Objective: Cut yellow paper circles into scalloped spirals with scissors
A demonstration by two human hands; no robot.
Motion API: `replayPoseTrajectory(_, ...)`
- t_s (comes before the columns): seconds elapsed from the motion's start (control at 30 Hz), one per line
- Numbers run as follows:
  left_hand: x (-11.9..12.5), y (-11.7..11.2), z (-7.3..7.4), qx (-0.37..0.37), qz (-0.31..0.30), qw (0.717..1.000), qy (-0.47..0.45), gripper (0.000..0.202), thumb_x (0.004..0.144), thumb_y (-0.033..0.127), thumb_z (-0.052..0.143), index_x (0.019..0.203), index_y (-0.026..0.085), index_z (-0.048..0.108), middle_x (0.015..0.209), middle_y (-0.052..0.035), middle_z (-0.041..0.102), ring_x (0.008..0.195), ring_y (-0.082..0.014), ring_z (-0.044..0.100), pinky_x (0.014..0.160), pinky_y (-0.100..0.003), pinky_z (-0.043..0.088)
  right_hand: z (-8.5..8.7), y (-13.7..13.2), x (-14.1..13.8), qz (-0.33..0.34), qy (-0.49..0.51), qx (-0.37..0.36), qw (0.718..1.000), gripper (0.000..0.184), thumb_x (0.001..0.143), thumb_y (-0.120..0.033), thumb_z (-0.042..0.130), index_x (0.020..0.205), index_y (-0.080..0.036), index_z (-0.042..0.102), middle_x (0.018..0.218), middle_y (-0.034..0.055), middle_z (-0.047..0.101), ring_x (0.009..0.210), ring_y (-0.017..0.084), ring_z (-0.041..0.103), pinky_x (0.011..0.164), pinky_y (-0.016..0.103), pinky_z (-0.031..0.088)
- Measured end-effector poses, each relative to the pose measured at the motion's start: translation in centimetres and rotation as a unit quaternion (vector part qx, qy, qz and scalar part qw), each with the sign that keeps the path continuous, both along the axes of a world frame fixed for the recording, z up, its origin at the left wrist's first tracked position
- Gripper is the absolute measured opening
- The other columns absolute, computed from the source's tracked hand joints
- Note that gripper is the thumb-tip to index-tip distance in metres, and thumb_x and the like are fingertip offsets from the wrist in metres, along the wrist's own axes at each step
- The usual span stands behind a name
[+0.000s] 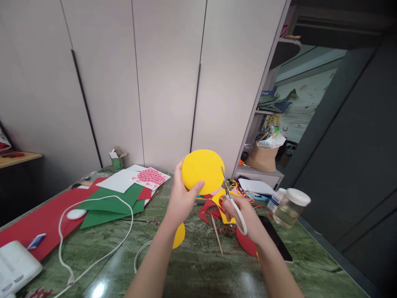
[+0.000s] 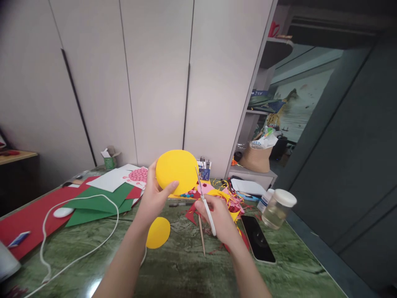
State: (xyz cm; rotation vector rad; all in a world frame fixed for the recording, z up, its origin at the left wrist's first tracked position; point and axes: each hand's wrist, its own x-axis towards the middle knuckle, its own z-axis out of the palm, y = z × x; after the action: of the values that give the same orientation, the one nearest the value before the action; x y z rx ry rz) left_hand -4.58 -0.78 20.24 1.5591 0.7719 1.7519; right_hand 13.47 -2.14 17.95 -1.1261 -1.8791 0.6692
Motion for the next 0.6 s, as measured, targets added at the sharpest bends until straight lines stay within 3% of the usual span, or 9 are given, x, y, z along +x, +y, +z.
replayPoseTrajectory(0.23,-0.03,-0.53,0.42,0.016,-0.013,1.000,0.008,0.064,0.080,0.025,0.058,0.134,0.030,0.024,0.136,-0.0073,0.038,0.122,-0.0260,0.043,0.099,-0.042,0.042,0.18,-0.40,-0.08,-0.001,-0.001,0.010,1.000,0.045,0.085,-0.055,0.042,0.060,-0.019,0.042,0.057,-0.0018,0.044,0.054,0.013,0.040,0.051,0.024,0.031)
replayPoseTrajectory(0.6,-0.90,-0.84,0.52,0.013,0.015,0.999,0.043,0.062,0.080,0.026,0.059,0.133,0.031,0.026,0.134,-0.0068,0.038,0.122,-0.0279,0.041,0.100,-0.045,0.041,-0.05,-0.54,-0.13,0.024,0.038,-0.037,0.998,0.044,0.083,-0.057,0.046,0.060,-0.019,0.042,0.052,-0.0038,0.042,0.048,0.011,0.038,0.044,0.022,0.029)
